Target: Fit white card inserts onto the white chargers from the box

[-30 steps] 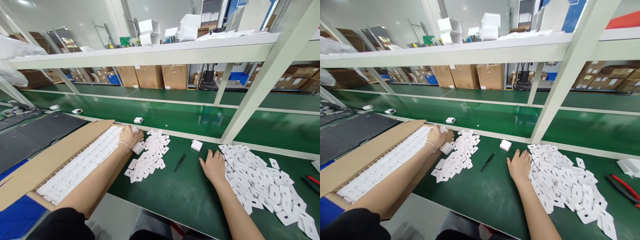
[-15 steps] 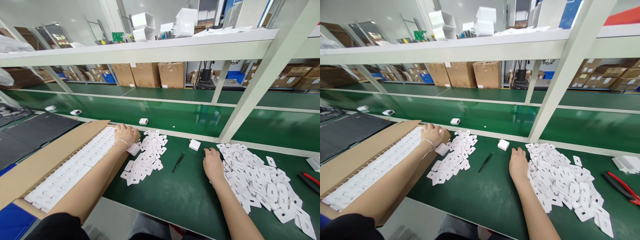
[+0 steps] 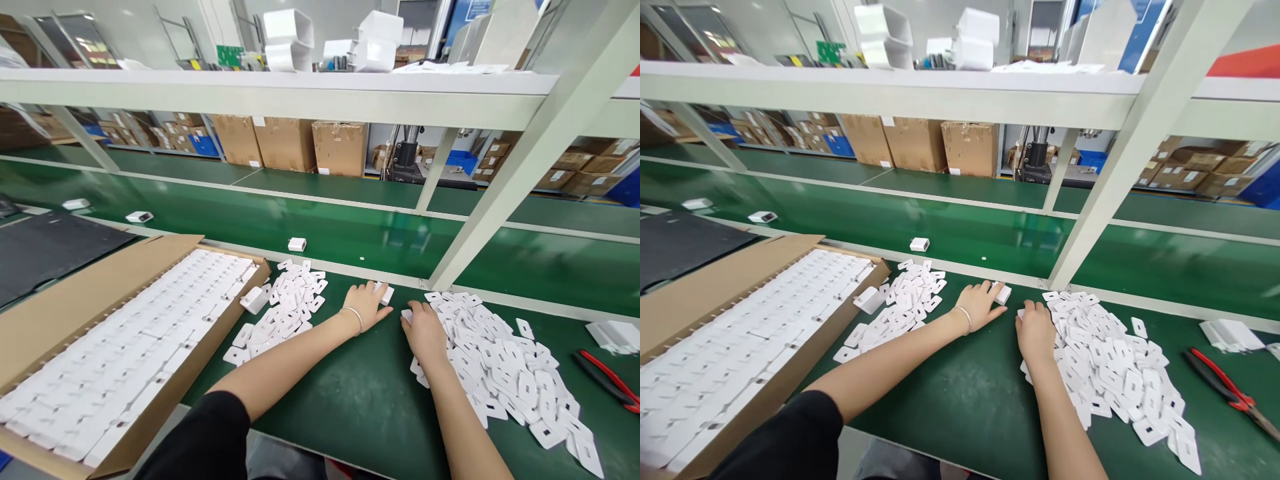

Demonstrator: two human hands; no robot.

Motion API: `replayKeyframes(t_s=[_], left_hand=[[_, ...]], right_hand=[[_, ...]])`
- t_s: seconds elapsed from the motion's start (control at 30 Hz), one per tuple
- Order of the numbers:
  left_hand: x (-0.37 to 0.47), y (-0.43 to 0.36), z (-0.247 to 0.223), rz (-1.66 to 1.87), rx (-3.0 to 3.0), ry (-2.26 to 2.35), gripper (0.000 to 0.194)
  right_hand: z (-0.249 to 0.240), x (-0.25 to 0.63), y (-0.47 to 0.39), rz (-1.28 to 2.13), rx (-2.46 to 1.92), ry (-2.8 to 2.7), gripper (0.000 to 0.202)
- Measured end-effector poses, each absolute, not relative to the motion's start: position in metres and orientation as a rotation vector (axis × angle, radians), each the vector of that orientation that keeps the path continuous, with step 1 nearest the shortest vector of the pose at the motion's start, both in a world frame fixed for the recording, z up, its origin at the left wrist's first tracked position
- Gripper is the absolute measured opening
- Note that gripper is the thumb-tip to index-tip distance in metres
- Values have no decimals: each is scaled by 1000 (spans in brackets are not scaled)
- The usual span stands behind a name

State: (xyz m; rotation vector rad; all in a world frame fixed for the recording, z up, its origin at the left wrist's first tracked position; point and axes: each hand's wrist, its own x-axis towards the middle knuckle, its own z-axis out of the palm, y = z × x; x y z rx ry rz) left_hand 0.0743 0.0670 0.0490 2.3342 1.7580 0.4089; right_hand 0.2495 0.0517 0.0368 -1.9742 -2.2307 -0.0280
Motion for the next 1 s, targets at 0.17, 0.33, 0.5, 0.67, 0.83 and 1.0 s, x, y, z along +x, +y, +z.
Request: replayKeyframes(t_s=[0.17, 0.33, 0.5, 0.67, 0.83, 1.0], left_hand=[[70, 82, 37, 521, 2222, 1660, 50], [35, 62, 36, 728, 1989, 1429, 54], [15, 28, 33, 1099, 1454, 1059, 57], [13, 15, 26, 1178, 1333, 1022, 60], [6, 8, 18, 1149, 1391, 1058, 57], [1, 0, 16, 1053, 1470, 1093, 53]], right_hand=[[35, 247, 50, -34, -1917, -2228, 32], [31, 242, 49, -34, -1808, -2236, 32], [29, 234, 48, 13, -1490, -2028, 38], [35, 224, 39, 237, -1316, -1864, 35], [40, 217, 26, 303, -1155, -1737, 33], [45, 209, 17, 210, -860, -1951, 36]])
